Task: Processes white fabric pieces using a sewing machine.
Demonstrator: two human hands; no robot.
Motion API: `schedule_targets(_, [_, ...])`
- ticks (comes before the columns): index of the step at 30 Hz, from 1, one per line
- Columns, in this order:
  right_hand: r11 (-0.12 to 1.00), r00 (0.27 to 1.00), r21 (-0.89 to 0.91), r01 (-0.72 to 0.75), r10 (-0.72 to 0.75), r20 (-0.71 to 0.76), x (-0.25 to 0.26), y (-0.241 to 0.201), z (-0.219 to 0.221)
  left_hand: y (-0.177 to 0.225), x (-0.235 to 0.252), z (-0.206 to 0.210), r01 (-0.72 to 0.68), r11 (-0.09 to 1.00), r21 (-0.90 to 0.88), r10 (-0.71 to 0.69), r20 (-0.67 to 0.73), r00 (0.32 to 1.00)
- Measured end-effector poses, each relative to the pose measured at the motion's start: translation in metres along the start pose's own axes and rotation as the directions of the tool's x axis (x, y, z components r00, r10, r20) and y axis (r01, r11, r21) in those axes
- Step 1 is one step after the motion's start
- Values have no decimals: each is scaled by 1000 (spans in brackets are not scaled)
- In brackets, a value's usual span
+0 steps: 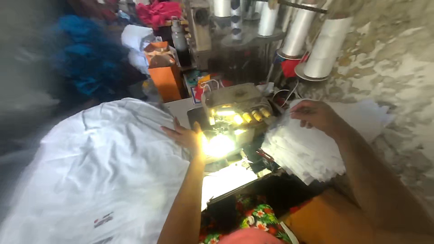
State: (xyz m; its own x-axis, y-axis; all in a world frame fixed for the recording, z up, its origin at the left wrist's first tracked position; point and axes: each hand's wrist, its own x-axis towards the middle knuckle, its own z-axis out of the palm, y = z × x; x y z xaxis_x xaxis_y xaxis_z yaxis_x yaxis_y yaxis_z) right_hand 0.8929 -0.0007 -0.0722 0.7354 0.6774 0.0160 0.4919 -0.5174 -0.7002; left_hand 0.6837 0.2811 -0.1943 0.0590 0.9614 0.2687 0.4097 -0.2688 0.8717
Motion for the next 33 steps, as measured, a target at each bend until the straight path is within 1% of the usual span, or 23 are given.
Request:
schedule_targets(2, [989,975,-19,-147,148,164,25,5,3,2,0,0,19,1000,-19,-19,-18,1000])
schedule_targets(3, [984,960,-20,-179,179,213,33,6,6,3,0,-1,20,1000,-20,-20,-18,1000])
schedule_targets(6, [984,943,16,-175,163,289,54,19,17,7,-2,-4,33,999,-2,-33,-18,999])
schedule_targets(8, [983,938,41,-178,157,310,65,29,24,9,-2,-5,49,999,7,-49,-2,999])
schedule_targets(12, [968,918,36,-249,223,329,66,18,22,7,1,0,75,997,18,-76,16,997])
schedule_targets(14, [962,910,35,-271,244,334,67,17,20,5,2,2,69,997,27,-69,29,997])
schedule_targets(16, [965,921,66,-253,219,323,70,27,21,0,3,4,47,999,21,-47,38,998])
schedule_targets(18, [960,920,81,-268,230,317,70,29,21,-5,4,6,22,1000,-1,-22,27,999])
schedule_targets(21, [955,916,98,-280,236,324,68,27,21,-2,2,3,16,999,-48,-14,52,999])
schedule_targets(23, [955,918,113,-273,224,328,69,29,21,-1,1,3,5,998,-58,-2,44,999])
schedule_targets(28, [959,906,79,-272,228,356,73,30,23,0,0,3,18,999,-42,-17,32,999])
schedule_targets(33, [959,886,25,-282,250,389,72,22,24,-1,-1,2,6,999,-44,-5,30,1000])
